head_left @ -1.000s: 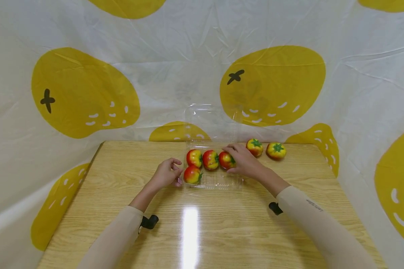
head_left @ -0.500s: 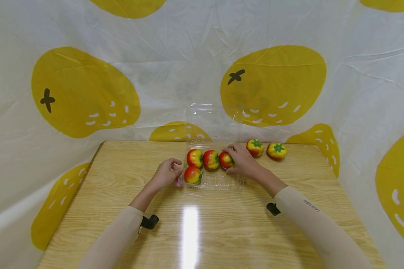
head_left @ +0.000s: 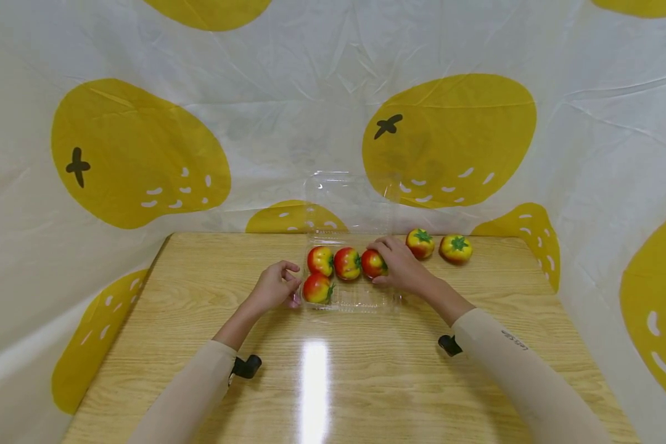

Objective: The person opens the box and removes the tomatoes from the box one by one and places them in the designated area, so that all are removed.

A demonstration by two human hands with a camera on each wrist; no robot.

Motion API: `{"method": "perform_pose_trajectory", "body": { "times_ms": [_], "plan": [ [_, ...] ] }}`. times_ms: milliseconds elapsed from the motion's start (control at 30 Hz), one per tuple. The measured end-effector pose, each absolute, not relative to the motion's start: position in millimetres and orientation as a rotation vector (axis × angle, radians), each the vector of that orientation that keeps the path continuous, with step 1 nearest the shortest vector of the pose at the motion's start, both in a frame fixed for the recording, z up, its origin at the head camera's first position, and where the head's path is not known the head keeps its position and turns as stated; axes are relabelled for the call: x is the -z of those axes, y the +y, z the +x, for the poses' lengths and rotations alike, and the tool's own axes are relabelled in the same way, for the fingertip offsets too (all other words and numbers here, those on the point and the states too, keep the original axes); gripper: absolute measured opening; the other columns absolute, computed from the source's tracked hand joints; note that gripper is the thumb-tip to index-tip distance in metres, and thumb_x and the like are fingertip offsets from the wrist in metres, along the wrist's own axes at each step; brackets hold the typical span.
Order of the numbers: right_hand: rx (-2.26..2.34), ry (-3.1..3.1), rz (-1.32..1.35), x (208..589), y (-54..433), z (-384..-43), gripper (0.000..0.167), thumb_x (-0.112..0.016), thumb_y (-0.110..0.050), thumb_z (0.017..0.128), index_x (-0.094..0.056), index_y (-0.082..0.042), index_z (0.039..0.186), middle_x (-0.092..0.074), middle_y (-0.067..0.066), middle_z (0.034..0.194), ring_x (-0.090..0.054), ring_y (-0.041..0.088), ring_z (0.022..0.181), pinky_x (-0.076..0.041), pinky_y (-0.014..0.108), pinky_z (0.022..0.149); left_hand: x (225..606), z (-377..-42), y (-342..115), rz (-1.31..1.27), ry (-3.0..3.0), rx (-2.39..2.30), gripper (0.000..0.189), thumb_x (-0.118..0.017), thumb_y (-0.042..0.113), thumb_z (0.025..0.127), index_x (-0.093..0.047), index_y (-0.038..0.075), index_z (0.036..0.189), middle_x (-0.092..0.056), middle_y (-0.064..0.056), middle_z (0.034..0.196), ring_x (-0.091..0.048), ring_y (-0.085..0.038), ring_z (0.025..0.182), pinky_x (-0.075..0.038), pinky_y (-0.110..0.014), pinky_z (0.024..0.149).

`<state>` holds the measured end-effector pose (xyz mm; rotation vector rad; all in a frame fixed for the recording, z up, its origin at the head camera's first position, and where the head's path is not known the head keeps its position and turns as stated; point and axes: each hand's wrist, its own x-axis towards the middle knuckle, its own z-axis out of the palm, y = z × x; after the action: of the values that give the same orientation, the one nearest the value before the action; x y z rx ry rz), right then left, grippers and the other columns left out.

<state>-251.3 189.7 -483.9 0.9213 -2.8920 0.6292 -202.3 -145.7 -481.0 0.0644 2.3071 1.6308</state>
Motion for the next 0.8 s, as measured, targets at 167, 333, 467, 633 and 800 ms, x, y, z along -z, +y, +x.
{"method": "perform_pose_trajectory", "body": {
  "times_ms": [167, 333, 467, 633, 800],
  "plan": [
    [-0.676, -2.885, 0.926, 483, 191, -251, 0.076, -0.095, -0.023, 0.075, -0.056, -0.006, 0.138, -0.054, 0.017, 0.141, -0.049, 0.039, 0.133, -0.041, 0.058, 0.117, 481, -202, -145, 0.066, 2.316, -1.619, 0.033, -0.063, -0.001, 0.100, -0.055, -0.007, 0.131, -0.063, -0.016, 0.088, -0.069, -0.019, 0.056, -0.065, -0.039, 0.054],
    [-0.714, -2.892, 0.929, 480, 192, -250, 0.076, -0.093, -0.022, 0.077, -0.054, -0.004, 0.139, -0.055, 0.017, 0.142, -0.049, 0.038, 0.133, -0.042, 0.057, 0.116, 480, -202, -145, 0.057, 2.324, -1.616, 0.032, -0.064, 0.000, 0.100, -0.056, -0.006, 0.130, -0.063, -0.015, 0.088, -0.069, -0.019, 0.056, -0.065, -0.040, 0.054],
    [-0.757, -2.918, 0.923, 477, 192, -249, 0.075, -0.092, -0.020, 0.078, -0.053, -0.003, 0.140, -0.055, 0.019, 0.143, -0.049, 0.038, 0.135, -0.042, 0.056, 0.117, 481, -202, -146, 0.063, 2.323, -1.617, 0.032, -0.064, 0.000, 0.100, -0.055, -0.006, 0.130, -0.063, -0.015, 0.088, -0.070, -0.019, 0.056, -0.065, -0.037, 0.053],
    [-0.784, -2.964, 0.900, 473, 193, -248, 0.076, -0.090, -0.022, 0.081, -0.050, -0.002, 0.142, -0.054, 0.019, 0.145, -0.048, 0.038, 0.138, -0.041, 0.056, 0.119, 481, -203, -146, 0.059, 2.320, -1.617, 0.033, -0.064, 0.000, 0.100, -0.055, -0.006, 0.131, -0.063, -0.015, 0.088, -0.070, -0.019, 0.056, -0.065, -0.039, 0.055],
    [-0.822, -2.977, 0.871, 470, 194, -247, 0.076, -0.090, -0.022, 0.082, -0.050, -0.004, 0.144, -0.053, 0.018, 0.147, -0.047, 0.038, 0.139, -0.040, 0.056, 0.121, 482, -203, -146, 0.066, 2.324, -1.610, 0.033, -0.064, 0.000, 0.100, -0.055, -0.007, 0.131, -0.063, -0.016, 0.088, -0.070, -0.019, 0.056, -0.065, -0.040, 0.055]
  ]
}}
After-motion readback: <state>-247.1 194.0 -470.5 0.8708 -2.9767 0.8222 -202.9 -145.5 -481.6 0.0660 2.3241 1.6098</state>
